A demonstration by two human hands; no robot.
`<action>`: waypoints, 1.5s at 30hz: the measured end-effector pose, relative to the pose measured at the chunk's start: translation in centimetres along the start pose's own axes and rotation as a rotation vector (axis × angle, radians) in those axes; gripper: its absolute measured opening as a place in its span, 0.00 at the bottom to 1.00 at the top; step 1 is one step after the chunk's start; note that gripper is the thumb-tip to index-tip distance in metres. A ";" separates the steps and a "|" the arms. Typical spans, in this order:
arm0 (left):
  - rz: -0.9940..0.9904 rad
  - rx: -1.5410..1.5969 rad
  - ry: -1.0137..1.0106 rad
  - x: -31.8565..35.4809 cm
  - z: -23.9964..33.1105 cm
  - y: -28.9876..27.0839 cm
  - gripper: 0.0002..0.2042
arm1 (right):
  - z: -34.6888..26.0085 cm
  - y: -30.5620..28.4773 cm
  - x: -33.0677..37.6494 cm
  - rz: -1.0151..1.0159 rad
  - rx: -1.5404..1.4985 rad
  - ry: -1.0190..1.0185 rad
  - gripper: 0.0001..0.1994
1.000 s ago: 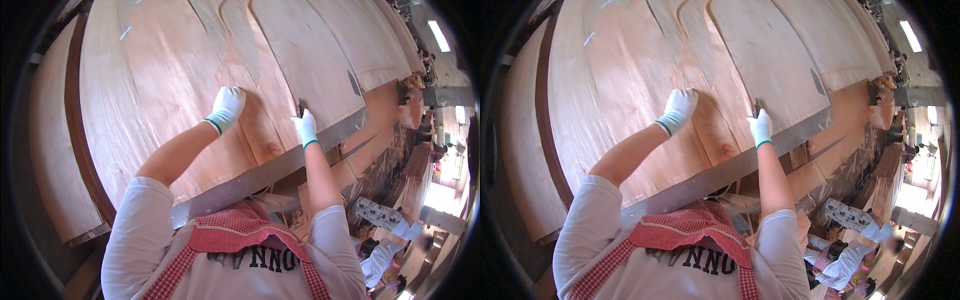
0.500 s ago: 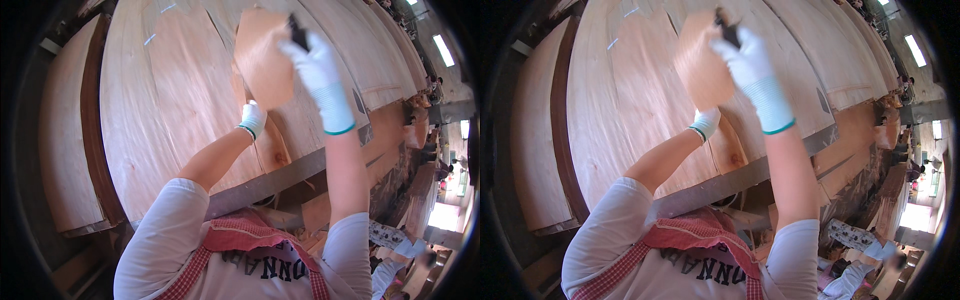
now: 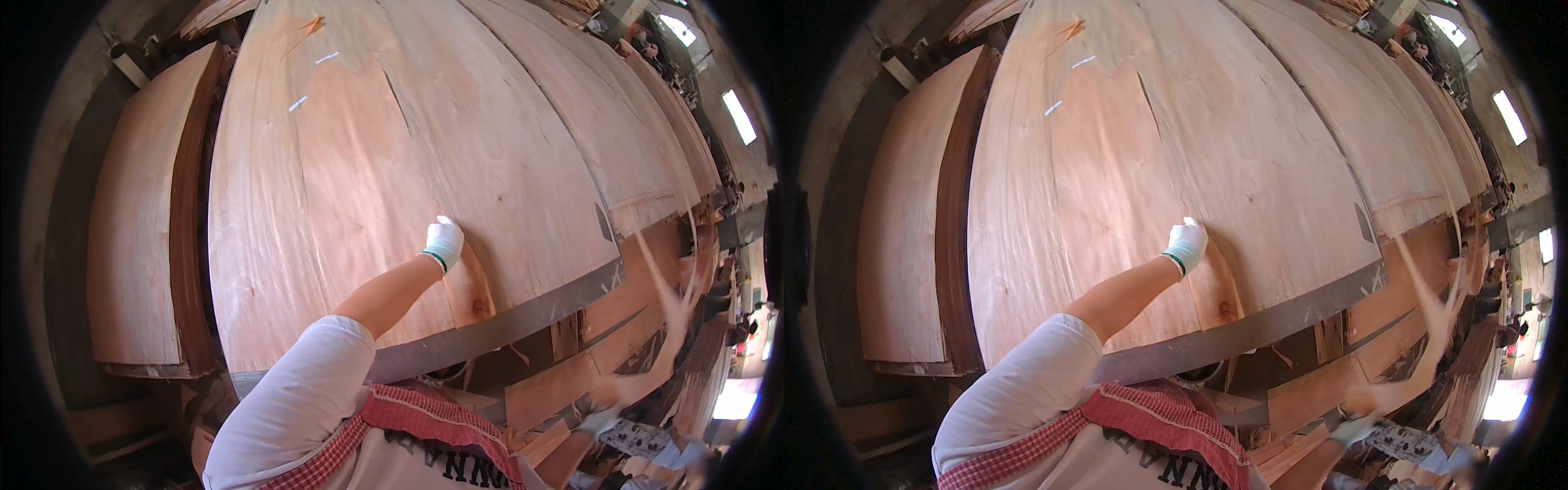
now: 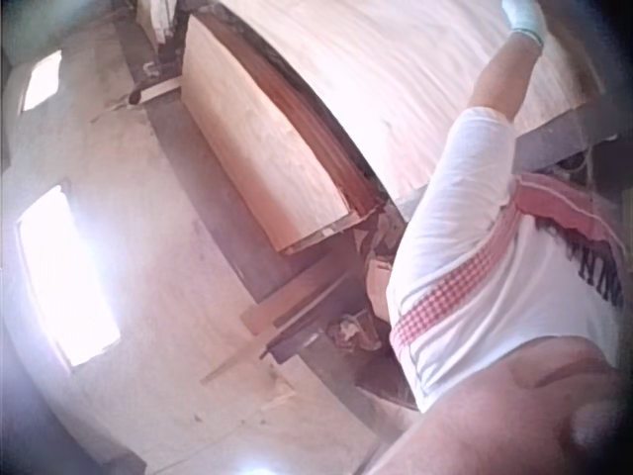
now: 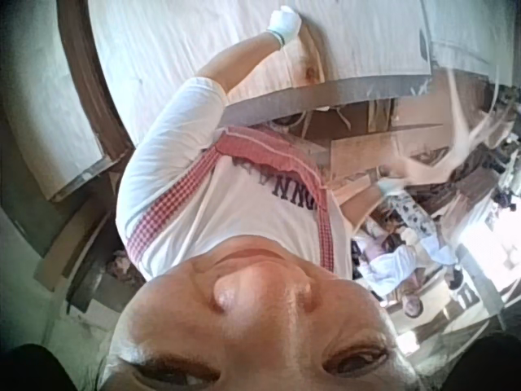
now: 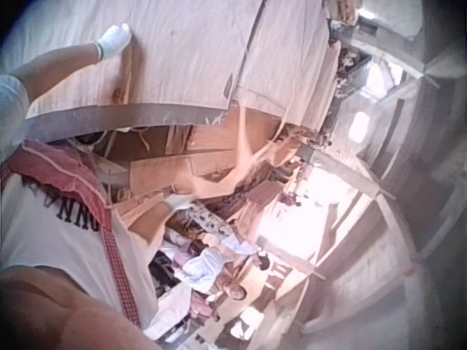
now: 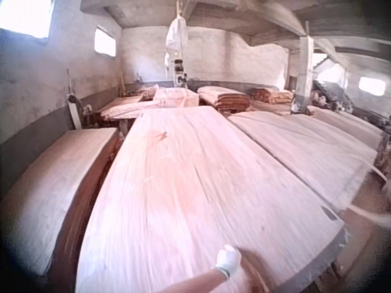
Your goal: The person handles large sheets of wood veneer, aligning them on a metal surface, smoothing them by hand, and using a knife to trim edges and cut specific shapes from the material.
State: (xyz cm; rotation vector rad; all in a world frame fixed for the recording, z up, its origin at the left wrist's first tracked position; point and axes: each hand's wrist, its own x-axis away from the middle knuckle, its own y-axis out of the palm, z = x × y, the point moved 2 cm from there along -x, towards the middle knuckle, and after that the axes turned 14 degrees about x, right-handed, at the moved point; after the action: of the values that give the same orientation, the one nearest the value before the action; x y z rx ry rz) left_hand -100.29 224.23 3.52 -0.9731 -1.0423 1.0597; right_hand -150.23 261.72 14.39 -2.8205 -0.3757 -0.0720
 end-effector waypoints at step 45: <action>-0.429 0.742 0.264 36.0 15.5 11.4 0.14 | 23.8 -2.8 5.9 -0.849 0.600 0.239 0.14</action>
State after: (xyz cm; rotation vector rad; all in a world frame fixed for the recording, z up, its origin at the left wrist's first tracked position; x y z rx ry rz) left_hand -111.90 263.36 2.63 -0.2538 -0.5262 0.8249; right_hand -145.04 272.84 -7.04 -1.8777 -1.2573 -0.3907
